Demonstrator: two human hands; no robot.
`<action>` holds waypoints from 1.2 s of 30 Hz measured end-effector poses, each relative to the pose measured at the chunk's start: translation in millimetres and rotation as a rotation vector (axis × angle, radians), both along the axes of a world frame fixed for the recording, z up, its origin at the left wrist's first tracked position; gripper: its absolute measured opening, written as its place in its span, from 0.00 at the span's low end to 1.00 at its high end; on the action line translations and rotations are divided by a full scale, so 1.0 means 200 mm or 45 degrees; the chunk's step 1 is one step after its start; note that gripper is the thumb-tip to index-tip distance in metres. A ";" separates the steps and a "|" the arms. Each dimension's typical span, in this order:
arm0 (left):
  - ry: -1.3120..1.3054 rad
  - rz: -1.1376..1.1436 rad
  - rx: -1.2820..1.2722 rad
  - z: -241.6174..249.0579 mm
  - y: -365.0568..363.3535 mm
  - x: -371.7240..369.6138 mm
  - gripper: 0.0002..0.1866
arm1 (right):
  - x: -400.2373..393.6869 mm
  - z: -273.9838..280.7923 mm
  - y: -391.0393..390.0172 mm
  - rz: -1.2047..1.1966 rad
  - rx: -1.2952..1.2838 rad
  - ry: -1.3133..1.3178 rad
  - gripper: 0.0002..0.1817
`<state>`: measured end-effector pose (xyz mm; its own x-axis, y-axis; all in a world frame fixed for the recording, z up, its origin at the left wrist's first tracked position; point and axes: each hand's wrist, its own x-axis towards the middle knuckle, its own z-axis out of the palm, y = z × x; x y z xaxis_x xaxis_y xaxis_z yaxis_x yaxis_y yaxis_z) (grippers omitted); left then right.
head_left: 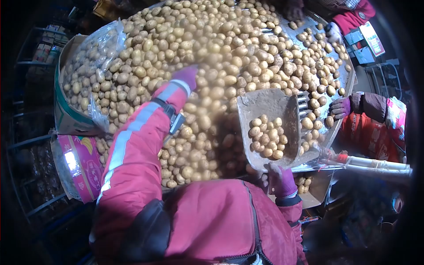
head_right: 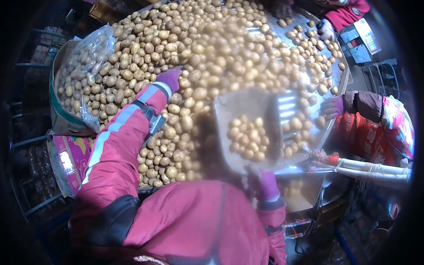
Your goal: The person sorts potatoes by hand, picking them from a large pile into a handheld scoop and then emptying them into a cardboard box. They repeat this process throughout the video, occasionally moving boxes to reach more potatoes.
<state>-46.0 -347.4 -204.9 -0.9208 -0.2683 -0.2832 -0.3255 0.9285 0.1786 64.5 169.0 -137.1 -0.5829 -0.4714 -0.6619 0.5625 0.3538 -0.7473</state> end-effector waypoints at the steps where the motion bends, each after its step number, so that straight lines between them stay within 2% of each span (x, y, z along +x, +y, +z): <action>1: -0.056 0.055 0.068 0.02 -0.01 -0.01 0.21 | 0.00 -0.01 0.01 0.055 0.034 0.009 0.15; 2: -0.094 0.037 -0.054 -0.05 -0.05 -0.02 0.17 | 0.00 -0.01 0.01 0.086 0.053 -0.004 0.14; 5: -0.020 -0.077 -0.124 -0.02 -0.03 -0.03 0.17 | -0.03 0.05 -0.04 0.127 0.049 -0.093 0.13; 6: -0.033 -0.034 -0.078 0.00 -0.04 -0.04 0.16 | -0.03 0.05 -0.05 0.115 0.024 -0.124 0.13; 7: -0.061 -0.137 -0.100 0.02 -0.08 -0.07 0.16 | -0.01 0.02 -0.03 0.067 -0.025 -0.148 0.18; 9: 0.042 0.094 0.388 0.05 -0.18 -0.06 0.18 | 0.01 0.05 -0.03 -0.027 -0.065 -0.262 0.24; 11: 0.159 0.368 0.990 0.17 -0.18 -0.03 0.20 | -0.03 0.19 -0.10 -0.108 -0.053 -0.439 0.24; 13: 0.166 0.585 1.476 0.48 0.01 0.02 0.24 | -0.02 0.14 -0.09 0.069 -0.039 -0.263 0.25; 15: 0.098 0.359 1.509 0.71 0.20 0.05 0.26 | -0.03 0.13 -0.09 0.174 -0.055 -0.174 0.26; 16: -0.086 0.045 1.282 0.72 0.26 0.04 0.28 | -0.04 0.13 -0.10 0.194 -0.080 -0.173 0.27; 17: 0.105 -0.180 1.283 0.75 0.34 0.07 0.30 | -0.05 0.15 -0.12 0.220 -0.061 -0.132 0.26; 19: 0.216 -0.020 1.485 0.77 0.37 0.07 0.29 | -0.06 0.18 -0.15 0.272 -0.021 -0.049 0.24; 20: 0.150 0.137 1.226 0.83 0.33 0.05 0.27 | -0.07 0.17 -0.14 0.284 -0.021 -0.028 0.23; 21: 0.315 0.130 1.229 0.61 0.17 0.04 0.27 | -0.07 0.17 -0.14 0.285 -0.003 0.014 0.20; 23: 0.269 0.163 0.859 0.37 -0.04 0.04 0.27 | -0.06 0.15 -0.13 0.279 0.053 0.116 0.10; 25: 0.357 -0.031 -0.168 -0.06 -0.17 0.10 0.28 | -0.06 0.14 -0.12 0.246 0.076 0.173 0.07; 26: 0.295 -0.221 -0.406 0.22 0.07 0.19 0.28 | -0.06 0.13 -0.10 0.219 0.062 0.169 0.06; 29: 0.287 -0.206 -0.374 0.22 0.21 0.37 0.33 | -0.08 0.14 -0.08 -0.051 0.044 -0.158 0.05; 30: 0.081 -0.168 -0.292 0.28 0.27 0.38 0.33 | -0.09 0.15 -0.09 -0.173 0.038 -0.318 0.05; 31: 0.017 -0.054 -0.002 0.31 0.30 0.45 0.33 | -0.09 0.16 -0.09 -0.288 0.031 -0.483 0.04; 32: -0.040 0.087 0.271 0.33 0.33 0.53 0.32 | -0.07 0.13 -0.08 -0.241 0.004 -0.383 0.04; 33: 0.154 -0.123 0.129 0.32 0.35 0.61 0.30 | -0.05 0.07 -0.04 -0.204 -0.024 -0.281 0.05; 35: 0.034 0.003 0.524 0.42 0.36 0.67 0.27 | -0.03 -0.02 0.01 -0.182 -0.046 -0.156 0.06; 36: -0.141 0.075 0.596 0.57 0.38 0.62 0.22 | -0.02 -0.06 0.04 -0.175 -0.044 -0.141 0.06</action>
<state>78.7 -272.0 -91.9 -0.8654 -0.1392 -0.4814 -0.4156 0.7362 0.5341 61.4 176.1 -148.5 -0.5677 -0.4163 -0.7102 0.6832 0.2431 -0.6886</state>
